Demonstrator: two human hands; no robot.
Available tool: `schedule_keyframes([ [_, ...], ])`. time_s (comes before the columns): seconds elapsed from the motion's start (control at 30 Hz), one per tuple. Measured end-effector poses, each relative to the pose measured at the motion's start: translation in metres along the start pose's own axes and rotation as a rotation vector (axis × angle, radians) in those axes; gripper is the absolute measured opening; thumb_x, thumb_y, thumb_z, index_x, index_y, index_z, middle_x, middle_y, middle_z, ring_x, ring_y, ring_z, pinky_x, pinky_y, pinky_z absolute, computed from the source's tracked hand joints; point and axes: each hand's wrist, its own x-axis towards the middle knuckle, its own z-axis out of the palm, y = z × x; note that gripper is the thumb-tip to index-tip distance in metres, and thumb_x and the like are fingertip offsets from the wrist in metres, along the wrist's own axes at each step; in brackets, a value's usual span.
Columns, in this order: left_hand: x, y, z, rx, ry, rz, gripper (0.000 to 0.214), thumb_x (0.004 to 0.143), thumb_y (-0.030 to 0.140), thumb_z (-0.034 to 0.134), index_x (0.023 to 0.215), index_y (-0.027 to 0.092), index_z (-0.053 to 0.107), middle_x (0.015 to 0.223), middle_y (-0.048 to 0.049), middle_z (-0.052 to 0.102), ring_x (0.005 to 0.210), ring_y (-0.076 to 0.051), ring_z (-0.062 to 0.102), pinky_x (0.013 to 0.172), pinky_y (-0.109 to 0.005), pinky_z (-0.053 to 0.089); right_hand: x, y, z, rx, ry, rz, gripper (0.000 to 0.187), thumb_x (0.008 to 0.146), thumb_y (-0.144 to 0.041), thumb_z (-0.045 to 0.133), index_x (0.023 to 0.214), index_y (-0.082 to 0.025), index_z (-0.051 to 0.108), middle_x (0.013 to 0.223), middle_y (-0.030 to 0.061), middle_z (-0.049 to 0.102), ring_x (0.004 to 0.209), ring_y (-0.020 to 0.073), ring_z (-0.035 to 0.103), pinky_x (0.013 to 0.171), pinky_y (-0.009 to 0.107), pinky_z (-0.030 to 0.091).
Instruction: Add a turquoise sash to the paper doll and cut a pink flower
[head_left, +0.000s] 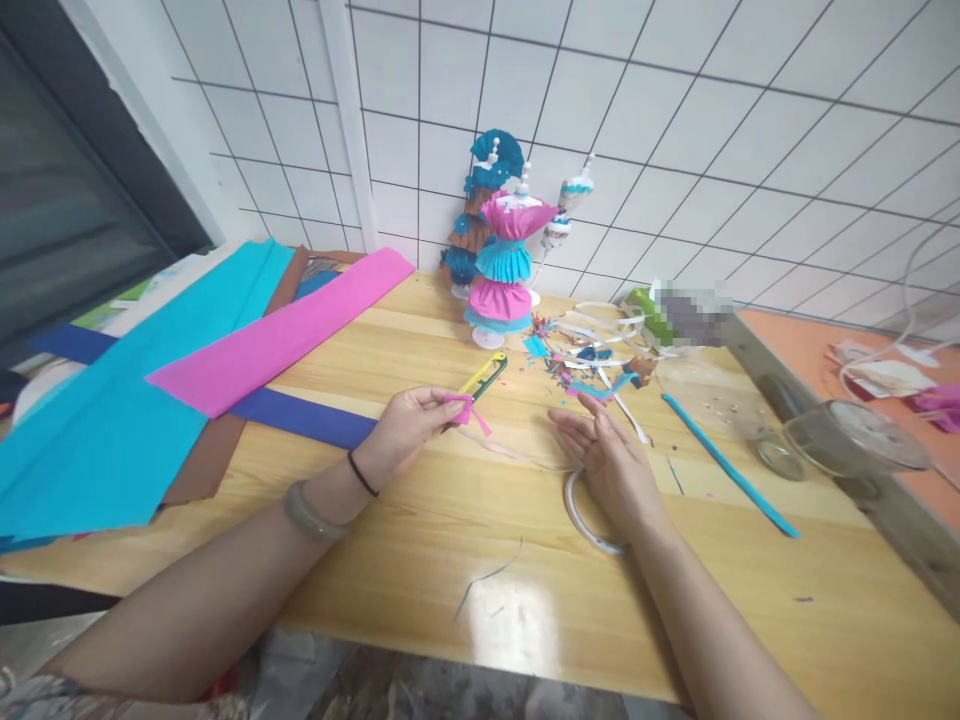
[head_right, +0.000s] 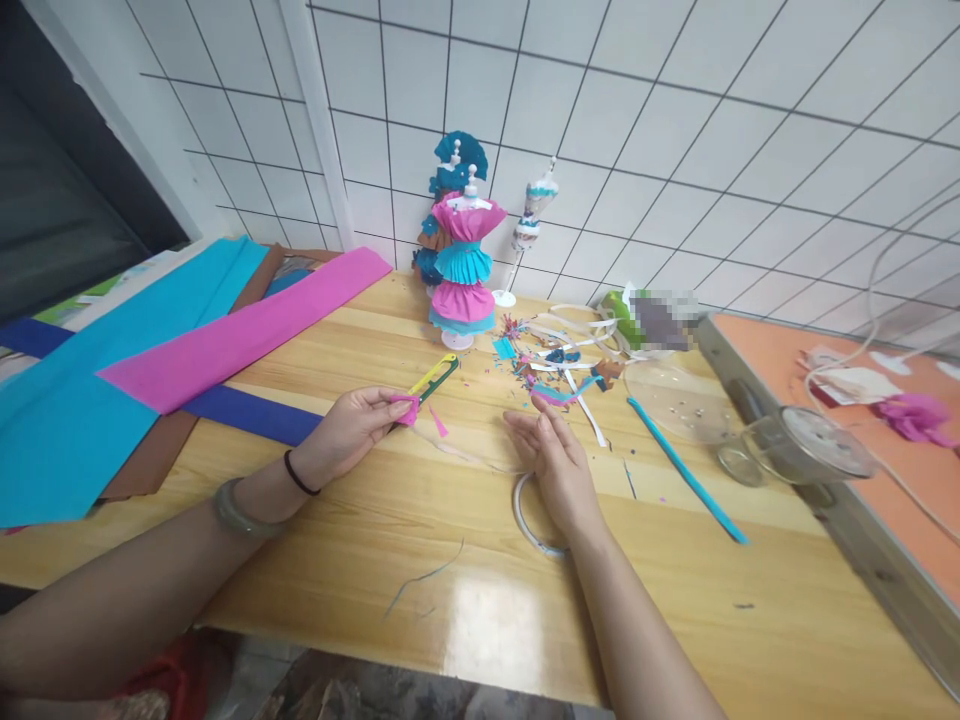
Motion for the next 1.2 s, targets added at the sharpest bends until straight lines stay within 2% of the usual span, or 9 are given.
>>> schedule_keyframes([
  [0.1,0.000,0.001,0.000,0.000,-0.002,0.004,0.019,0.057,0.022,0.077,0.071,0.012,0.069,0.069,-0.0027,0.067,0.064,-0.009,0.057,0.066,-0.022,0.044,0.002,-0.002,-0.003,-0.094,0.090,-0.081,0.034,0.082,-0.036,0.057,0.114,-0.024,0.056,0.103,0.0054,0.068,0.106,0.0192,0.059,0.099,0.039,0.040],
  [0.2,0.000,0.000,-0.001,0.001,0.008,0.006,0.018,0.058,0.022,0.077,0.071,0.012,0.069,0.068,-0.0021,0.066,0.064,-0.008,0.057,0.065,-0.022,0.044,0.001,-0.012,-0.010,-0.376,0.106,-0.137,0.030,0.078,-0.026,0.056,0.107,-0.021,0.058,0.099,0.0072,0.068,0.098,0.0208,0.062,0.091,0.040,0.045],
  [0.3,0.001,0.000,-0.002,0.011,0.007,0.005,0.019,0.059,0.022,0.077,0.073,0.012,0.069,0.069,-0.0019,0.066,0.064,-0.008,0.057,0.066,-0.021,0.045,-0.002,-0.025,-0.019,-0.854,-0.032,-0.136,0.029,0.071,-0.012,0.049,0.095,-0.018,0.063,0.101,0.0089,0.067,0.098,0.0234,0.061,0.089,0.042,0.045],
  [0.43,0.000,0.001,-0.001,0.030,0.002,0.007,0.019,0.060,0.023,0.076,0.074,0.012,0.070,0.068,-0.0018,0.066,0.064,-0.008,0.056,0.066,-0.021,0.044,-0.008,-0.036,-0.025,-1.351,-0.297,-0.163,0.043,0.064,-0.002,0.045,0.099,-0.018,0.066,0.103,0.0103,0.066,0.099,0.0252,0.060,0.087,0.040,0.046],
  [0.53,-0.001,0.002,0.000,0.048,0.004,0.006,0.020,0.059,0.024,0.077,0.074,0.012,0.070,0.067,-0.0018,0.065,0.063,-0.007,0.055,0.063,-0.020,0.044,-0.012,-0.038,-0.022,-1.463,-0.414,-0.185,0.037,0.070,-0.003,0.045,0.095,-0.018,0.068,0.091,0.0100,0.067,0.088,0.0232,0.063,0.080,0.036,0.048],
  [0.7,0.000,0.001,-0.002,0.040,0.001,0.016,0.021,0.060,0.024,0.077,0.076,0.013,0.070,0.069,-0.0016,0.066,0.064,-0.008,0.056,0.065,-0.020,0.044,-0.028,-0.042,-0.025,-1.401,-0.546,-0.225,0.030,0.084,-0.011,0.041,0.094,-0.023,0.067,0.083,0.0064,0.063,0.076,0.0185,0.063,0.070,0.031,0.050],
  [0.87,0.000,0.000,-0.003,0.044,0.004,0.020,0.019,0.060,0.024,0.076,0.074,0.013,0.069,0.068,-0.0014,0.066,0.064,-0.008,0.056,0.067,-0.022,0.044,-0.049,-0.044,-0.056,-1.362,-0.378,-0.177,0.026,0.090,-0.026,0.038,0.092,-0.021,0.063,0.086,0.0075,0.061,0.075,0.0186,0.063,0.068,0.031,0.051],
  [1.07,-0.001,-0.001,-0.002,0.068,-0.013,0.022,0.017,0.062,0.024,0.075,0.073,0.013,0.069,0.066,-0.0009,0.065,0.063,-0.007,0.055,0.063,-0.020,0.042,-0.077,-0.041,-0.129,-1.473,-0.043,-0.208,0.025,0.089,-0.039,0.041,0.095,-0.021,0.058,0.097,0.0119,0.063,0.082,0.0244,0.064,0.070,0.036,0.050],
  [1.2,-0.001,-0.002,-0.002,0.088,0.000,0.013,0.017,0.061,0.023,0.076,0.072,0.013,0.068,0.068,-0.0018,0.066,0.064,-0.008,0.056,0.062,-0.021,0.042,-0.098,-0.037,-0.170,-1.558,0.107,-0.181,0.027,0.090,-0.037,0.037,0.111,-0.031,0.054,0.106,0.0141,0.062,0.085,0.0249,0.065,0.068,0.035,0.048],
])
